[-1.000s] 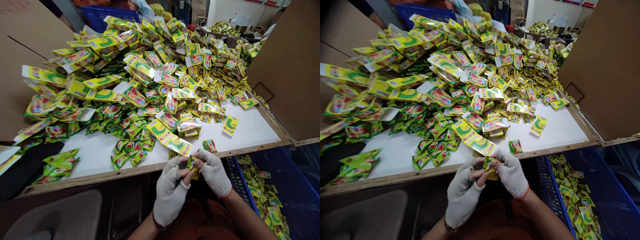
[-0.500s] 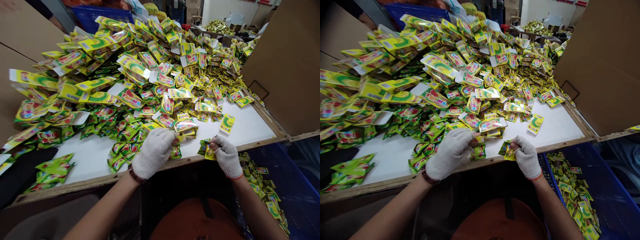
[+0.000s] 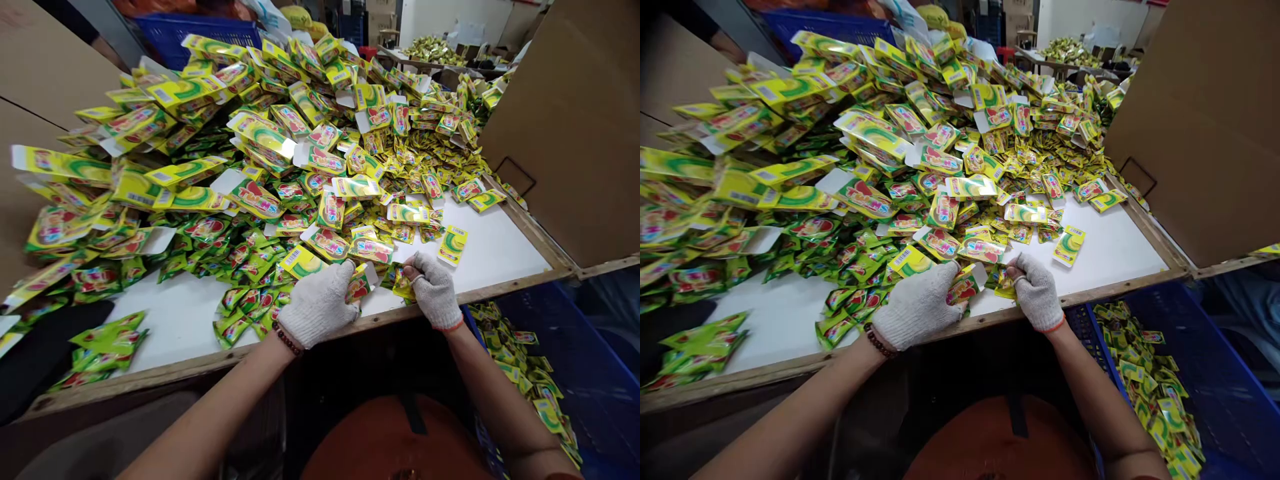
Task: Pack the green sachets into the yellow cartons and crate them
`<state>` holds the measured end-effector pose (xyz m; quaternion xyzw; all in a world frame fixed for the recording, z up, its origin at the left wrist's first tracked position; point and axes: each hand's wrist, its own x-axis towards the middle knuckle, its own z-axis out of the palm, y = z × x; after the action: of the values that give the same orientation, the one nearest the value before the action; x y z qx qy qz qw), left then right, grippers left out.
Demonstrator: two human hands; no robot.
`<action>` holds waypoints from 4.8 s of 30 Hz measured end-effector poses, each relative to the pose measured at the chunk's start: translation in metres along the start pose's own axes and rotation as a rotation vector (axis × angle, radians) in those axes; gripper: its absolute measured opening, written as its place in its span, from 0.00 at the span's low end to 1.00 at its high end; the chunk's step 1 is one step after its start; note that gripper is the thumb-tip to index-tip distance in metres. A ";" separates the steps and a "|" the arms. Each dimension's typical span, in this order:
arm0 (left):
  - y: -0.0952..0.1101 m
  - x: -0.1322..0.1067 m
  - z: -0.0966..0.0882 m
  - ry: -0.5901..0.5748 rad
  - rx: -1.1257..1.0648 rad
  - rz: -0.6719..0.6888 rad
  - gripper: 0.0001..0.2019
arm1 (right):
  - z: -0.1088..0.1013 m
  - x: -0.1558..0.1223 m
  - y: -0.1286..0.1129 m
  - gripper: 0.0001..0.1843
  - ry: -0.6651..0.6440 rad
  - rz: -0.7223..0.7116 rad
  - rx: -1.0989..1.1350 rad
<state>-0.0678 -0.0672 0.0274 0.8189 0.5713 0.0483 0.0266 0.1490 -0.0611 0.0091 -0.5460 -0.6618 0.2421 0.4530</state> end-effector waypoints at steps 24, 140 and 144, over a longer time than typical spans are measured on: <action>0.002 -0.017 -0.013 0.214 -0.081 0.126 0.20 | 0.009 0.014 -0.007 0.11 -0.403 -0.405 -0.318; -0.007 -0.016 0.024 0.490 -0.680 0.351 0.10 | 0.004 -0.011 0.015 0.11 -0.223 -0.299 0.178; -0.026 -0.019 0.014 0.478 -0.660 -0.017 0.12 | -0.037 -0.009 0.011 0.20 0.031 0.015 0.618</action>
<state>-0.0966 -0.0757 0.0105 0.7274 0.5220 0.4177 0.1548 0.1869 -0.0729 0.0146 -0.3906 -0.5459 0.4270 0.6058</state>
